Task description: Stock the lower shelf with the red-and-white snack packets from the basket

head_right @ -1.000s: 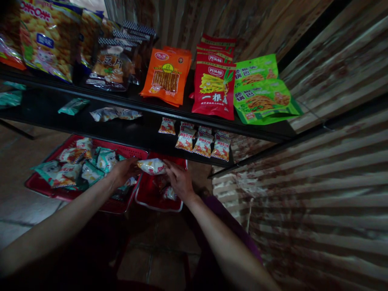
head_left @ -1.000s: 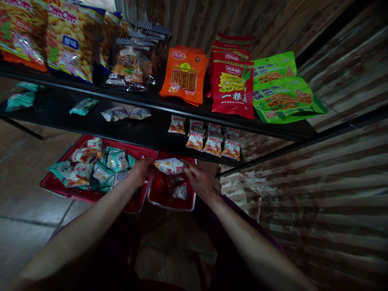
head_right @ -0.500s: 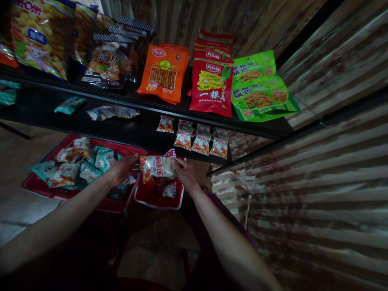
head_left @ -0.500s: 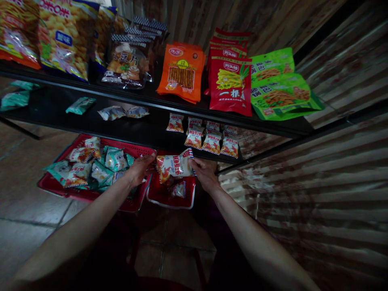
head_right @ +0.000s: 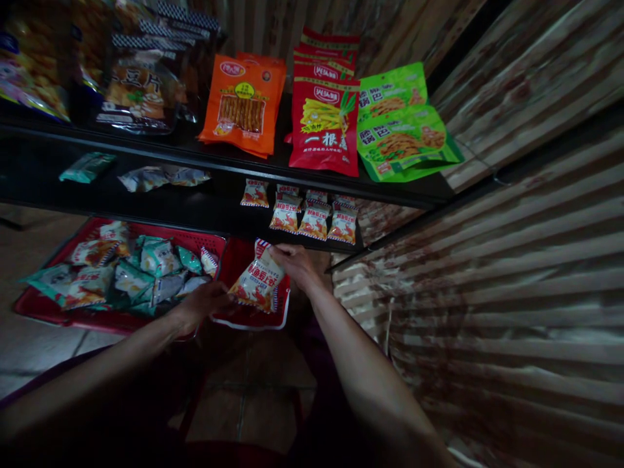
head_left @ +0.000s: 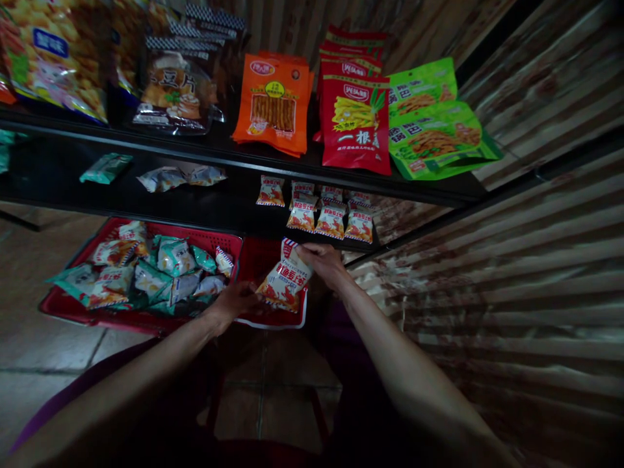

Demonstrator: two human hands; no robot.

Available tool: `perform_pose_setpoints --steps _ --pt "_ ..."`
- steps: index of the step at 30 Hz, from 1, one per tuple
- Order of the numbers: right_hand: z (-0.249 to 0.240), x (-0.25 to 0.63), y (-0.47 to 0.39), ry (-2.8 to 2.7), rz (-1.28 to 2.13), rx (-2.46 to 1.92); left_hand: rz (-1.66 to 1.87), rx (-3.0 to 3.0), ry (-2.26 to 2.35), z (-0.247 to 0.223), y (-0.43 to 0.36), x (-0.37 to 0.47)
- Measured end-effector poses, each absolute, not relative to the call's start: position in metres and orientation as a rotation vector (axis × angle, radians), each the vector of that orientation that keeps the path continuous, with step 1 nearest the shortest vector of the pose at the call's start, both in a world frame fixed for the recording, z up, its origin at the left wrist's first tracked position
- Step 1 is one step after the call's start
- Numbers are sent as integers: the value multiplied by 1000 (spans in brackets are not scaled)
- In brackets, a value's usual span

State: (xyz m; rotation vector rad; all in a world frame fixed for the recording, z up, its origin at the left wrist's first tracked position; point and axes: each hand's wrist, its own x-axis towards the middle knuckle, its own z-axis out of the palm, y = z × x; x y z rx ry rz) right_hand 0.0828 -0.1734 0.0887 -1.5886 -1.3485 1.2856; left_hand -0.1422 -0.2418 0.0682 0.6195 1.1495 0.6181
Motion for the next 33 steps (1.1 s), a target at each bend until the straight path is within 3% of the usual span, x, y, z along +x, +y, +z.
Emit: perform_pose_setpoints --steps 11,19,33 --pt "77 88 -168 -1204 1354 -1556 581 864 1145 75 -250 -133" --pt "75 83 -168 -1213 1381 -1548 575 554 914 83 -245 -129" --pt "86 75 -171 -1301 1420 -1544 600 585 1003 81 -247 -122"
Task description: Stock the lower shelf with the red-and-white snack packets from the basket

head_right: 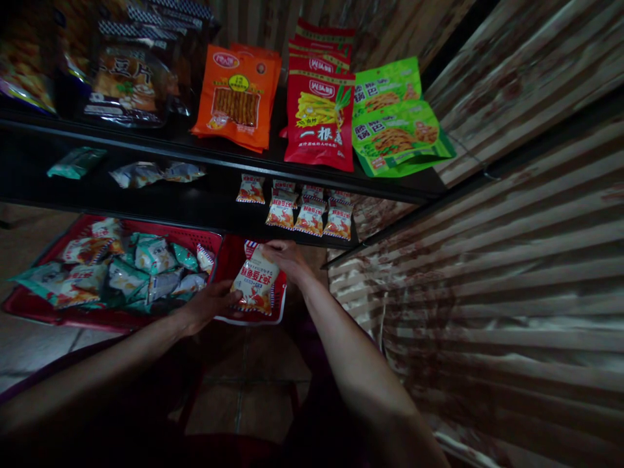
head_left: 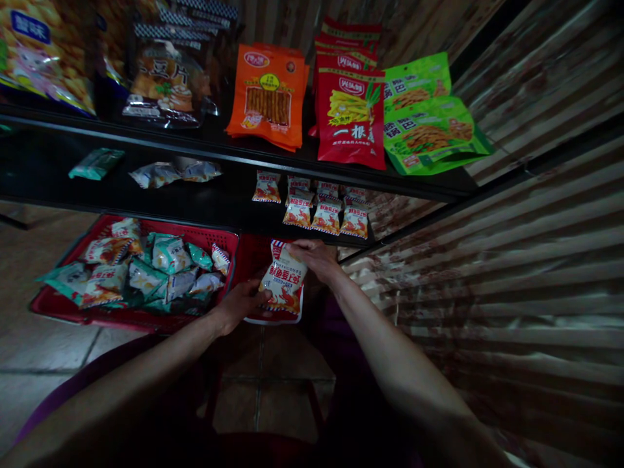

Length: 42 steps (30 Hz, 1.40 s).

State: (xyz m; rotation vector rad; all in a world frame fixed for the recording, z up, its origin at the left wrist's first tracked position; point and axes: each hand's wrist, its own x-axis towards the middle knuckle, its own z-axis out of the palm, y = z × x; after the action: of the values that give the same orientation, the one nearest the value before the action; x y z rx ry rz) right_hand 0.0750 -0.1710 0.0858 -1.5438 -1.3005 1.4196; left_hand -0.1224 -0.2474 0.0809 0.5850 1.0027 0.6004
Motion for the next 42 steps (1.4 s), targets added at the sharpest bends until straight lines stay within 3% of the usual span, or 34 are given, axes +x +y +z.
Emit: perform_pose_setpoints --steps 11,22,31,42 --pt "83 79 -170 -1023 1545 -1433 692 489 1055 78 -239 -128" --pt "80 75 -169 -939 1410 -1484 682 538 1061 80 -239 -125" --pt "84 60 -186 -867 2015 -1368 1027 399 1090 81 -224 -126" --pt "65 27 -203 -499 1915 -1270 1067 307 1115 85 -219 -132"
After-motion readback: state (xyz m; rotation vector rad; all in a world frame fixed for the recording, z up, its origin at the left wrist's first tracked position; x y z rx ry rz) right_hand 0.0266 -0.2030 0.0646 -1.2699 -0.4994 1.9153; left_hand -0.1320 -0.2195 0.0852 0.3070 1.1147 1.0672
